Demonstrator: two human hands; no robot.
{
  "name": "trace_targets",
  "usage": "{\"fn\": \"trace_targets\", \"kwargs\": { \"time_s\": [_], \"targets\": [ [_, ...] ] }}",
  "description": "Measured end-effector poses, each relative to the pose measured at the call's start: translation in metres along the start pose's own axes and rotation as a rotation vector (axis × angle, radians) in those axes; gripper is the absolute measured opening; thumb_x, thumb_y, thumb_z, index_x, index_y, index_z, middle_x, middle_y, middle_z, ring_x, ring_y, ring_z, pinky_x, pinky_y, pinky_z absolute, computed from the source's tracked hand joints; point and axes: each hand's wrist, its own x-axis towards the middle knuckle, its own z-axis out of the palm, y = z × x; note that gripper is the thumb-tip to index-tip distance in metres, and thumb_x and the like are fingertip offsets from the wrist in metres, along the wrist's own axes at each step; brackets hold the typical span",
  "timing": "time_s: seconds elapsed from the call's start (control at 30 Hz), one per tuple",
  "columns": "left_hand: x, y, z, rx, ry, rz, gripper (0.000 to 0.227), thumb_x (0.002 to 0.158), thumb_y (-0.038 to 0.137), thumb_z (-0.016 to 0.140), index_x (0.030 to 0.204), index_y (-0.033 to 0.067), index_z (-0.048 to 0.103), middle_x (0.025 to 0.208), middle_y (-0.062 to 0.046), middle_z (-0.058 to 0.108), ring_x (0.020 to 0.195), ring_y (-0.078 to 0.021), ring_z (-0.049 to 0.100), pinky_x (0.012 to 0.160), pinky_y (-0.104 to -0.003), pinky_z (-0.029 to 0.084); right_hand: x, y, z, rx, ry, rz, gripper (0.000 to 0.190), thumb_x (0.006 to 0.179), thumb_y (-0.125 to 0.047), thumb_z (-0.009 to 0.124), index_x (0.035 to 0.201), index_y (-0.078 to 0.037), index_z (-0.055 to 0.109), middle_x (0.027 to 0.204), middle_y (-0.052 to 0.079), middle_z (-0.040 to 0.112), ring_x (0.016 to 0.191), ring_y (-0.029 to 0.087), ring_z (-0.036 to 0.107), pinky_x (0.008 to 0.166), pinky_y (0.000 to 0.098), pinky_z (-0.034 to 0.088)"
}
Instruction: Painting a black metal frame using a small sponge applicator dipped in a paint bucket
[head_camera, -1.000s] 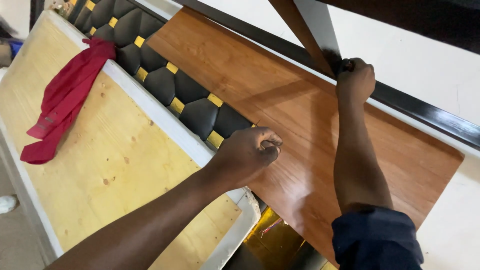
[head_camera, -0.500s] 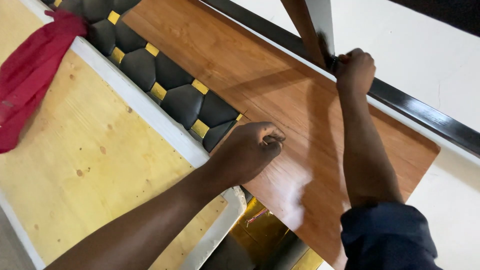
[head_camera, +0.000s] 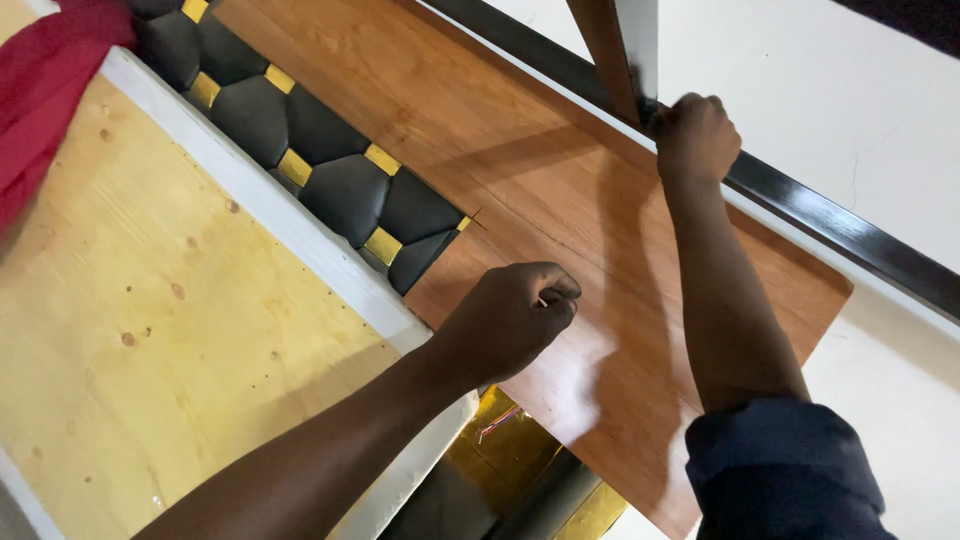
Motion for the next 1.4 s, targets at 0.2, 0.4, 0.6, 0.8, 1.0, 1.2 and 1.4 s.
{"fn": "trace_targets", "kwargs": {
  "time_s": [0.2,0.4,0.6,0.8,1.0,1.2,1.4],
  "targets": [
    [-0.003,-0.005,-0.011,-0.005,-0.001,0.044,0.040,0.086,0.028,0.054,0.115,0.0100,0.074,0.114,-0.006,0.080,0.102,-0.0166,0.076,0.085,-0.031,0.058,-0.050,0.102,-0.062,-0.179,-0.125,0.298,0.020,0.096,-0.034,0.073,0.093,-0.015,0.077,0.084,0.015,0.073,0.070,0.041,0.070,0.055,0.0499,0.052],
    [0.008,-0.019,-0.014,0.033,0.127,0.200,0.041,0.084,0.028,0.051,0.110,0.0074,0.075,0.108,-0.007,0.082,0.104,-0.0187,0.077,0.083,-0.033,0.058,-0.038,0.118,-0.021,-0.256,0.347,0.323,0.017,0.090,-0.014,0.067,0.074,-0.014,0.073,0.070,0.009,0.071,0.055,0.035,0.069,0.038,0.0489,0.048],
    [0.004,-0.005,-0.008,-0.003,0.062,0.068,0.045,0.079,0.026,0.048,0.111,0.0093,0.075,0.116,-0.004,0.080,0.109,-0.0192,0.073,0.090,-0.033,0.055,0.002,0.000,-0.004,0.074,0.028,0.110,0.020,0.100,-0.025,0.073,0.085,-0.012,0.074,0.088,0.012,0.072,0.070,0.033,0.069,0.055,0.0458,0.049],
    [-0.009,0.007,-0.030,-0.013,0.012,-0.077,0.051,0.079,0.027,0.046,0.118,0.0104,0.073,0.121,-0.003,0.079,0.111,-0.0170,0.072,0.089,-0.032,0.054,0.027,0.049,-0.040,0.253,-0.071,-0.048,0.033,0.085,0.003,0.058,0.110,-0.009,0.076,0.108,0.016,0.071,0.093,0.033,0.067,0.074,0.0440,0.055],
    [0.005,-0.012,-0.023,0.019,0.064,0.044,0.042,0.085,0.027,0.046,0.110,0.0056,0.073,0.116,-0.009,0.079,0.104,-0.0214,0.073,0.081,-0.036,0.055,0.054,0.020,-0.053,0.733,-0.381,0.232,0.027,0.096,-0.003,0.055,0.113,-0.016,0.071,0.086,0.004,0.069,0.070,0.011,0.065,0.054,0.0227,0.053],
    [-0.016,-0.012,-0.039,0.058,0.106,-0.030,0.030,0.082,0.025,0.049,0.092,0.0066,0.071,0.093,-0.005,0.079,0.086,-0.0158,0.068,0.074,-0.034,0.050,0.039,-0.046,-0.118,1.028,-0.606,0.247,0.025,0.100,-0.013,0.051,0.077,-0.017,0.044,0.069,0.001,0.048,0.059,0.011,0.038,0.054,0.0267,0.024],
    [-0.019,-0.010,-0.041,-0.015,0.144,0.042,0.016,0.086,0.019,0.051,0.074,0.0072,0.050,0.069,-0.003,0.049,0.070,-0.0141,0.041,0.064,-0.036,0.038,0.039,-0.075,-0.178,1.005,-0.537,-0.046,0.014,0.092,-0.020,0.054,0.079,-0.022,0.048,0.075,-0.010,0.043,0.066,0.005,0.034,0.062,0.0259,0.029]
  ]
}}
